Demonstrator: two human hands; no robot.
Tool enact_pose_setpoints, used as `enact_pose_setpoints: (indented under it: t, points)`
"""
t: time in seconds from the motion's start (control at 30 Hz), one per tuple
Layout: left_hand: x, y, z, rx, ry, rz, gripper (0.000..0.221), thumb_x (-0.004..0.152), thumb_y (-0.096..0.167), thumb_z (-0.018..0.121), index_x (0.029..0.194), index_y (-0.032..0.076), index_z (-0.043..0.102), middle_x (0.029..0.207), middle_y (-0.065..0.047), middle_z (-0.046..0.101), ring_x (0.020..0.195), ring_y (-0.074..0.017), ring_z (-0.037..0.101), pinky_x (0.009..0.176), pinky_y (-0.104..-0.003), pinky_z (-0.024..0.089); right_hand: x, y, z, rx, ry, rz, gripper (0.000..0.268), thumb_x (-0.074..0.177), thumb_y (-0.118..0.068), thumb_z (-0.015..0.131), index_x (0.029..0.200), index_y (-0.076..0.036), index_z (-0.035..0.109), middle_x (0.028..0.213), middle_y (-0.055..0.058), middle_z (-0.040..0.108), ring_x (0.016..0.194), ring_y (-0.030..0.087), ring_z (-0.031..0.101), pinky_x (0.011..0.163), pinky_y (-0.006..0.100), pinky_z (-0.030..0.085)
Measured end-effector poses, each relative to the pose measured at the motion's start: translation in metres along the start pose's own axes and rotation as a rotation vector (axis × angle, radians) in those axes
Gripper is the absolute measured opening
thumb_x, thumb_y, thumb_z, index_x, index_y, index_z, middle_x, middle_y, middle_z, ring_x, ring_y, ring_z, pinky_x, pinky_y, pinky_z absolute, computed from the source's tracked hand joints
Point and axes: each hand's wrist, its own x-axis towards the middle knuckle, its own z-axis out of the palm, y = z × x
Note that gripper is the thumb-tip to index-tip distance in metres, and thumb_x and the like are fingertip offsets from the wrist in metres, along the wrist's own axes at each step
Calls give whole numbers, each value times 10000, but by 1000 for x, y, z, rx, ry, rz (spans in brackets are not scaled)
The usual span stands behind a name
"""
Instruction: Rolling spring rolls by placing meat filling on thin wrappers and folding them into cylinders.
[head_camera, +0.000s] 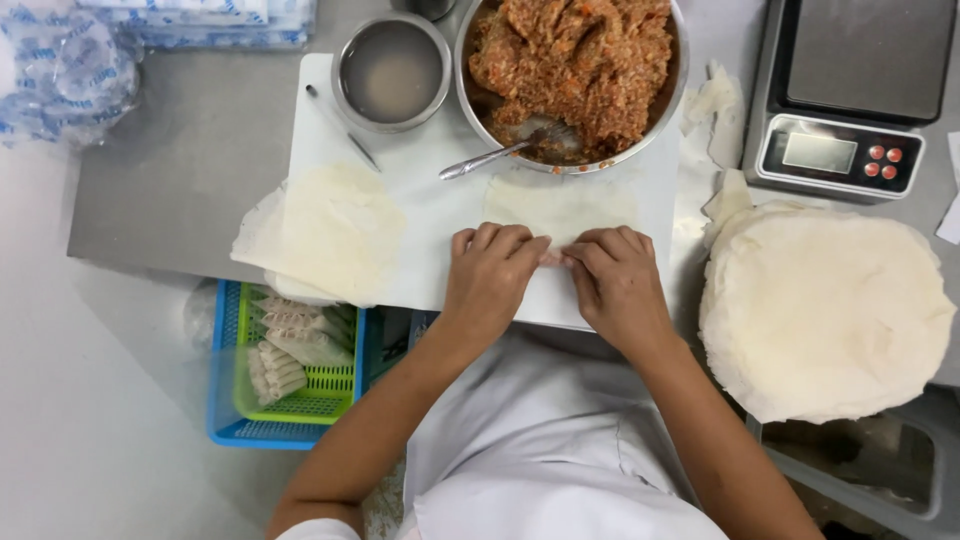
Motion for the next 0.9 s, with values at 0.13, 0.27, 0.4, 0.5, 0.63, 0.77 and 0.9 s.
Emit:
enact_pose_setpoints:
  t: [0.13, 0.27, 0.4, 0.5, 0.63, 0.77, 0.9]
  points:
    - [-11, -4, 8, 160, 42, 58, 265, 970, 304, 682, 1213, 205, 719, 1101, 13, 643, 1069, -176, 562, 972, -465, 364, 3, -2, 5, -136, 49, -119, 189, 920, -14, 685, 1060, -110, 768, 984, 60, 708, 964, 262, 670, 957, 461, 452]
    - [-15, -10, -4, 103, -40, 25, 329, 991, 336, 638, 1289, 211, 696, 1258, -12, 641, 1189, -214, 537, 1015, -531, 323, -5, 5, 15, -151, 61, -137, 220, 933, -31, 650, 1090, -131, 767, 985, 49, 711, 967, 241, 673, 969, 444, 445]
    - [-19, -17, -32, 178, -19, 43, 314, 1032, 281, 595, 1325, 194, 670, 1265, -31, 629, 1177, -223, 554, 1008, -520, 328, -2, -1, 9, -175, 76, -167, 212, 953, -71, 615, 1114, -125, 743, 1010, 59, 720, 1003, 232, 675, 1044, 478, 410]
    - [-27, -25, -37, 231, 15, 31, 273, 1031, 235, 615, 1284, 172, 698, 1205, -48, 630, 1113, -223, 572, 989, -499, 361, 0, -7, 8, -199, 81, -197, 269, 955, -57, 608, 1182, -146, 723, 1087, 59, 720, 1050, 223, 660, 1091, 497, 378]
    - [-25, -29, -36, 330, 126, 84, 141, 1024, 201, 654, 1105, 199, 769, 887, 1, 572, 834, -169, 585, 889, -416, 420, -1, -6, 13, -217, 47, -263, 310, 959, -62, 552, 1193, -177, 719, 1149, 39, 702, 1114, 208, 626, 1115, 494, 358]
    - [-11, -26, -38, 370, 161, 135, 68, 982, 193, 706, 1000, 206, 770, 697, 43, 573, 668, -140, 605, 814, -369, 461, -3, -5, 14, -196, 52, -270, 333, 957, -33, 533, 1190, -168, 729, 1137, 42, 699, 1088, 218, 623, 1122, 499, 356]
    - [3, -6, -46, 334, 195, 215, 130, 993, 185, 672, 1098, 199, 748, 855, -17, 662, 779, -166, 654, 853, -381, 477, -9, -20, 1, -158, 21, -210, 376, 954, -56, 559, 1292, -140, 700, 1249, 91, 690, 1194, 288, 618, 1151, 564, 333]
